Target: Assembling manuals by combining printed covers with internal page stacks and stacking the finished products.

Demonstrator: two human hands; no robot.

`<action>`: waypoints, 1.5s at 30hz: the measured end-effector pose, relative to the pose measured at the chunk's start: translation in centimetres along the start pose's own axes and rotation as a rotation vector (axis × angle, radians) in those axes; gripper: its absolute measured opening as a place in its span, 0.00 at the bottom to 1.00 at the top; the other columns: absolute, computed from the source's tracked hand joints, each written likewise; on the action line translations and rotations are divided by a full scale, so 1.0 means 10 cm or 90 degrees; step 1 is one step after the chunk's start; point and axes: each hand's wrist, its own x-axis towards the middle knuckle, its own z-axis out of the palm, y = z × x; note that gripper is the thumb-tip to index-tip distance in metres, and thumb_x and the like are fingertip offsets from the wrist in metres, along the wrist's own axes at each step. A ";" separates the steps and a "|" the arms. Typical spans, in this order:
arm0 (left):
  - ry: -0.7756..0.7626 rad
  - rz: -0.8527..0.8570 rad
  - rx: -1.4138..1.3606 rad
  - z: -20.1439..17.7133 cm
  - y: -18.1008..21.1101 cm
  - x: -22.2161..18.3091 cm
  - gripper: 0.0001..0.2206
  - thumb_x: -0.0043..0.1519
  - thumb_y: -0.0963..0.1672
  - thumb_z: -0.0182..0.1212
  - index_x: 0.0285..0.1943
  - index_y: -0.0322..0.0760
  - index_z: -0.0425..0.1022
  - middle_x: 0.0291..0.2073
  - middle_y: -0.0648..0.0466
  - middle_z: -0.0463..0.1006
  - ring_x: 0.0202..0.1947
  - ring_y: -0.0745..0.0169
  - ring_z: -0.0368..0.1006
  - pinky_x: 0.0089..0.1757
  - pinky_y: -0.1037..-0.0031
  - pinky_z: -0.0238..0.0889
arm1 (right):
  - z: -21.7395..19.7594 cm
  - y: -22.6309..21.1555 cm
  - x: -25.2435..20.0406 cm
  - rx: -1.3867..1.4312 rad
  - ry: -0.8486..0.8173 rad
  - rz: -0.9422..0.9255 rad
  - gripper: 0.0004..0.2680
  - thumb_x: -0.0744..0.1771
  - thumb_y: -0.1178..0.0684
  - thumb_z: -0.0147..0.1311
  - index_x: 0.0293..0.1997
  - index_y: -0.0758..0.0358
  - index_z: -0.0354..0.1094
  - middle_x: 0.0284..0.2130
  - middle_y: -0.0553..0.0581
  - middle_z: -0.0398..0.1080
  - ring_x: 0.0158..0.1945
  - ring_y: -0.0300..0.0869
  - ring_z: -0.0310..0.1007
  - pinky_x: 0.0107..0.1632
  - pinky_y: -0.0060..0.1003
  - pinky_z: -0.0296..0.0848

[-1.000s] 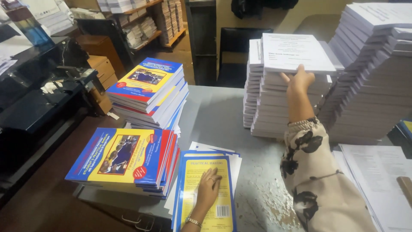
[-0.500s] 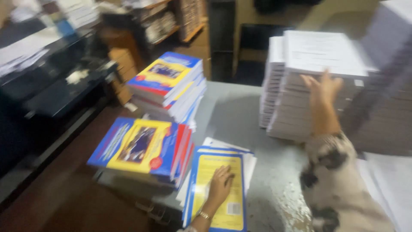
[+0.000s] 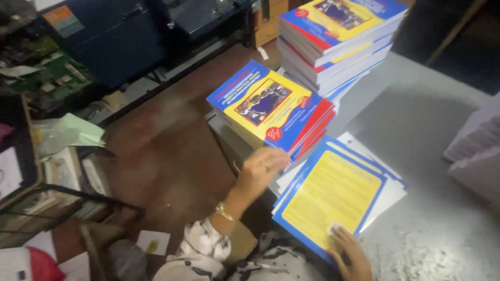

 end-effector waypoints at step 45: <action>-0.215 0.233 0.324 0.08 0.18 -0.11 0.10 0.61 0.45 0.63 0.50 0.45 0.82 0.48 0.56 0.83 0.46 0.63 0.79 0.49 0.78 0.72 | -0.16 -1.02 2.08 0.924 -0.063 0.320 0.29 0.69 0.30 0.34 0.75 0.58 0.47 0.63 0.76 0.57 0.60 0.67 0.69 0.59 0.63 0.67</action>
